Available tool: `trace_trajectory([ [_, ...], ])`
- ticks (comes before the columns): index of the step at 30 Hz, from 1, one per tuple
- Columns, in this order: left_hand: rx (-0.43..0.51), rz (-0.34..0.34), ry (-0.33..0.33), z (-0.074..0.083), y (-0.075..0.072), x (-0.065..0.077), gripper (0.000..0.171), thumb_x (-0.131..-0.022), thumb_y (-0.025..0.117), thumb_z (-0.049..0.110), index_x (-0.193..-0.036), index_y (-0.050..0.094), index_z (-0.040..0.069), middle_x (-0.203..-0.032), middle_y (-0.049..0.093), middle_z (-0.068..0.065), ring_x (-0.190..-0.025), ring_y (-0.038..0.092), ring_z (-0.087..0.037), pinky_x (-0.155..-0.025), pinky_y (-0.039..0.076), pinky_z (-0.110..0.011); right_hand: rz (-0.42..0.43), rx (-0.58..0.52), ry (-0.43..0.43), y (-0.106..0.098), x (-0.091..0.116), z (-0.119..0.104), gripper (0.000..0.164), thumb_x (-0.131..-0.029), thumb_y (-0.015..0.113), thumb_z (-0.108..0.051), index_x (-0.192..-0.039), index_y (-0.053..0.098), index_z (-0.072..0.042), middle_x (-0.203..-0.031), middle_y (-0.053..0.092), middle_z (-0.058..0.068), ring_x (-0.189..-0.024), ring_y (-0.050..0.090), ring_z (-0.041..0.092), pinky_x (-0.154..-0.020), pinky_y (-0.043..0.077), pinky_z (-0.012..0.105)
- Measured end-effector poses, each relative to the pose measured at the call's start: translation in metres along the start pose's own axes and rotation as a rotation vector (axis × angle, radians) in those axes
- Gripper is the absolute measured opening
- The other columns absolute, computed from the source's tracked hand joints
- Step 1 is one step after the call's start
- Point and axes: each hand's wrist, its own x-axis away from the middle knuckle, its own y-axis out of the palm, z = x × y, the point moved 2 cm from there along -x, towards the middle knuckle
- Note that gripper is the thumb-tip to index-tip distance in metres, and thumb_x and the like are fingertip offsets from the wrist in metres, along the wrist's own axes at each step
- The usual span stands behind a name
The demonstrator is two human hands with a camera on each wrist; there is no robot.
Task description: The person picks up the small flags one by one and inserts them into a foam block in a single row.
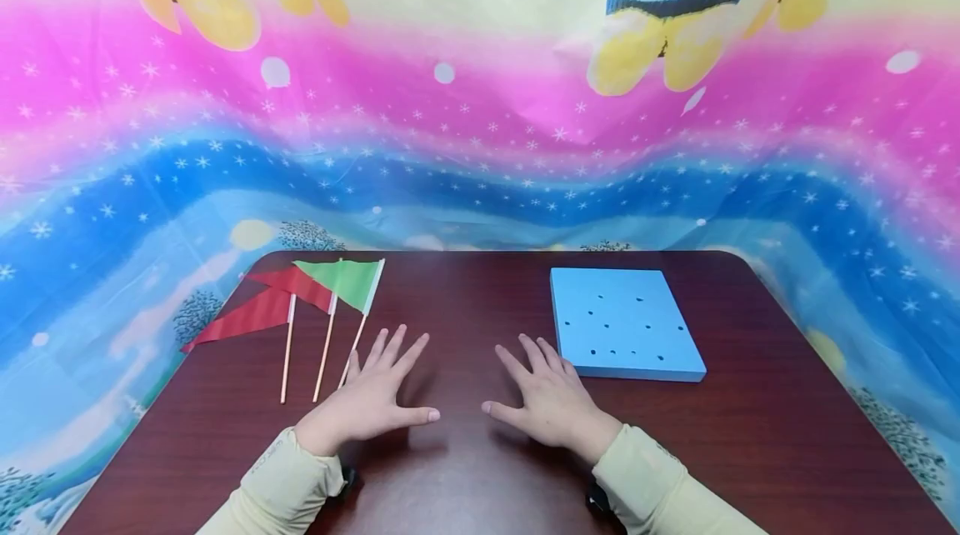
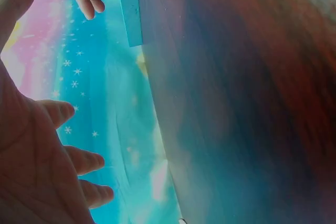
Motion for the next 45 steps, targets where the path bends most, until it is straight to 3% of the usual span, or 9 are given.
trace_trajectory([
  [13, 0.062, 0.041, -0.052, -0.008, -0.007, 0.000, 0.103, -0.084, 0.077, 0.061, -0.165, 0.027, 0.021, -0.169, 0.019, -0.020, -0.154, 0.007, -0.048, -0.115, 0.007, -0.075, 0.032, -0.028, 0.035, -0.009, 0.003, 0.010, 0.084, -0.096, 0.059, -0.065, -0.159, 0.042, -0.013, -0.160, 0.034, 0.025, -0.143, 0.033, 0.052, -0.109, 0.031, 0.072],
  [20, 0.094, 0.101, -0.067, -0.014, -0.015, 0.000, 0.102, -0.084, 0.079, 0.055, -0.164, 0.030, 0.016, -0.164, 0.027, -0.024, -0.152, 0.017, -0.048, -0.113, 0.021, -0.074, 0.050, -0.045, 0.064, -0.015, 0.004, 0.022, 0.082, -0.097, 0.056, -0.064, -0.158, 0.042, -0.011, -0.158, 0.036, 0.027, -0.143, 0.034, 0.051, -0.108, 0.032, 0.073],
  [25, 0.113, 0.142, -0.072, -0.021, -0.019, 0.001, 0.090, -0.089, 0.078, 0.040, -0.161, 0.034, 0.009, -0.157, 0.034, -0.030, -0.145, 0.029, -0.052, -0.104, 0.036, -0.074, 0.073, -0.063, 0.088, -0.020, 0.005, 0.031, 0.082, -0.098, 0.057, -0.063, -0.158, 0.042, -0.009, -0.158, 0.036, 0.028, -0.142, 0.034, 0.052, -0.107, 0.032, 0.073],
  [28, 0.112, 0.153, -0.081, -0.026, -0.021, 0.001, 0.082, -0.091, 0.076, 0.033, -0.158, 0.037, 0.004, -0.152, 0.039, -0.032, -0.140, 0.035, -0.054, -0.105, 0.039, -0.068, 0.085, -0.073, 0.107, -0.023, 0.007, 0.036, 0.083, -0.098, 0.057, -0.064, -0.158, 0.041, -0.008, -0.157, 0.037, 0.029, -0.142, 0.034, 0.053, -0.107, 0.032, 0.074],
  [45, 0.106, 0.187, -0.180, -0.051, -0.029, 0.002, 0.071, -0.095, 0.069, 0.024, -0.151, 0.040, -0.008, -0.145, 0.048, -0.033, -0.134, 0.047, -0.048, -0.108, 0.042, -0.059, 0.129, -0.118, 0.175, -0.040, 0.019, 0.067, 0.079, -0.100, 0.058, -0.055, -0.158, 0.039, -0.005, -0.153, 0.038, 0.031, -0.138, 0.035, 0.055, -0.101, 0.035, 0.077],
])
